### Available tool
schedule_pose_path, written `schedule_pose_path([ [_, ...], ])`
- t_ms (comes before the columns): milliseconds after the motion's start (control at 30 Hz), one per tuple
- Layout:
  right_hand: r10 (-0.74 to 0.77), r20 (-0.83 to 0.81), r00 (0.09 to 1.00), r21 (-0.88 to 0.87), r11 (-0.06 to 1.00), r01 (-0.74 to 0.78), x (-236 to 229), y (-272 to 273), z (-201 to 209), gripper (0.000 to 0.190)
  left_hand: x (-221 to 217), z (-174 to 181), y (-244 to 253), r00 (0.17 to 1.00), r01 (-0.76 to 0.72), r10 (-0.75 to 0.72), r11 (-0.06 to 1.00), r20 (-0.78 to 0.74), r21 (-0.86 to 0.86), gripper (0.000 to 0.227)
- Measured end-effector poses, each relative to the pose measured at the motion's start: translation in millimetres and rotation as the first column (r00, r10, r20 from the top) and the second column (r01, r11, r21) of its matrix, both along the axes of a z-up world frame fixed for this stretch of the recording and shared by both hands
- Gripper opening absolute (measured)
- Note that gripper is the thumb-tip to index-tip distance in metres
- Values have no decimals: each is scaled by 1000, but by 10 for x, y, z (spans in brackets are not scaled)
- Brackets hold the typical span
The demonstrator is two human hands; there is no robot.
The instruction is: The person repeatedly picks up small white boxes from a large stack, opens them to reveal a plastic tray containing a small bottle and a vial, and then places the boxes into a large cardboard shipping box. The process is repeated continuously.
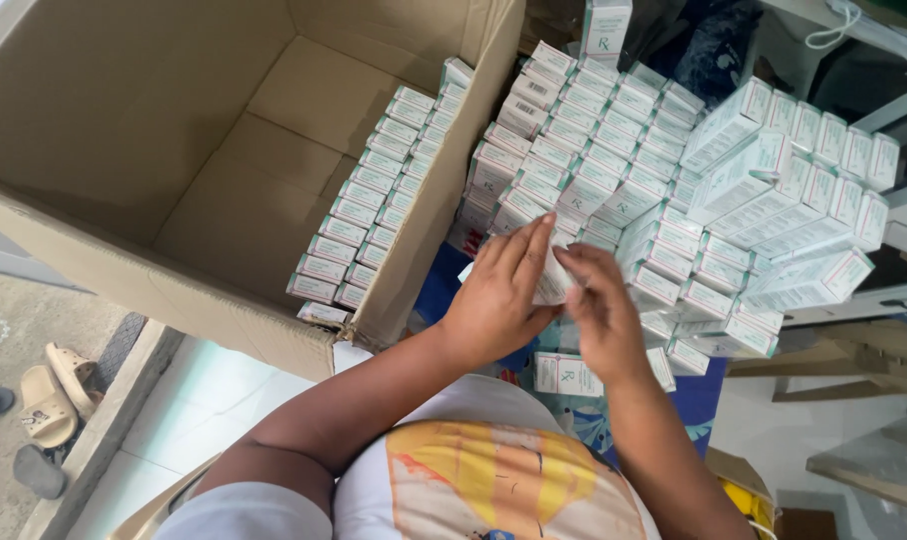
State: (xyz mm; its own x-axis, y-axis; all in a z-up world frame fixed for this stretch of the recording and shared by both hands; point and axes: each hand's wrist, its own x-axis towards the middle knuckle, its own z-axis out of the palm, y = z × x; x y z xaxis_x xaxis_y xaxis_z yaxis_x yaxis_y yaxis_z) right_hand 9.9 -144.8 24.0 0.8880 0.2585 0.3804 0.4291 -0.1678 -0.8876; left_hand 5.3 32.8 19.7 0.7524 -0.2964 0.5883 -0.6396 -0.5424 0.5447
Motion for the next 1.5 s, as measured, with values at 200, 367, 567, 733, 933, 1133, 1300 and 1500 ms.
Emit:
schedule_pose_path([
  [200,4,-86,996,-242,970,-24,-59,8,68,54,-89,266,109,995,-98,99,992,10,-73,99],
  [367,-34,87,996,-181,982,49,191,131,207,50,-17,714,513,995,-21,30,995,93,-94,93],
  [567,17,364,931,-103,994,22,1142,1016,933,61,924,983,1215,971,-205,208,978,115,-30,69],
  [733,41,601,798,-312,931,187,2646,1767,571,52,2447,498,1675,953,-273,299,919,53,-284,55],
  [933,-108,268,957,-678,685,268,3773,2439,128,39,3781,-561,1875,838,-522,395,782,-377,-342,48],
  [1133,-120,198,973,-868,439,231,4477,2525,-1015,23,4335,-1884,1741,744,-601,453,775,-491,-195,48],
  [1300,-18,-305,952,-951,63,-304,4659,2449,-1821,40,4247,-2557,1727,676,-538,372,839,-636,-81,46],
  [1500,-134,-345,929,-881,-295,-370,3986,2830,-1077,58,3902,-2386,1685,543,-431,385,891,-746,146,55],
])
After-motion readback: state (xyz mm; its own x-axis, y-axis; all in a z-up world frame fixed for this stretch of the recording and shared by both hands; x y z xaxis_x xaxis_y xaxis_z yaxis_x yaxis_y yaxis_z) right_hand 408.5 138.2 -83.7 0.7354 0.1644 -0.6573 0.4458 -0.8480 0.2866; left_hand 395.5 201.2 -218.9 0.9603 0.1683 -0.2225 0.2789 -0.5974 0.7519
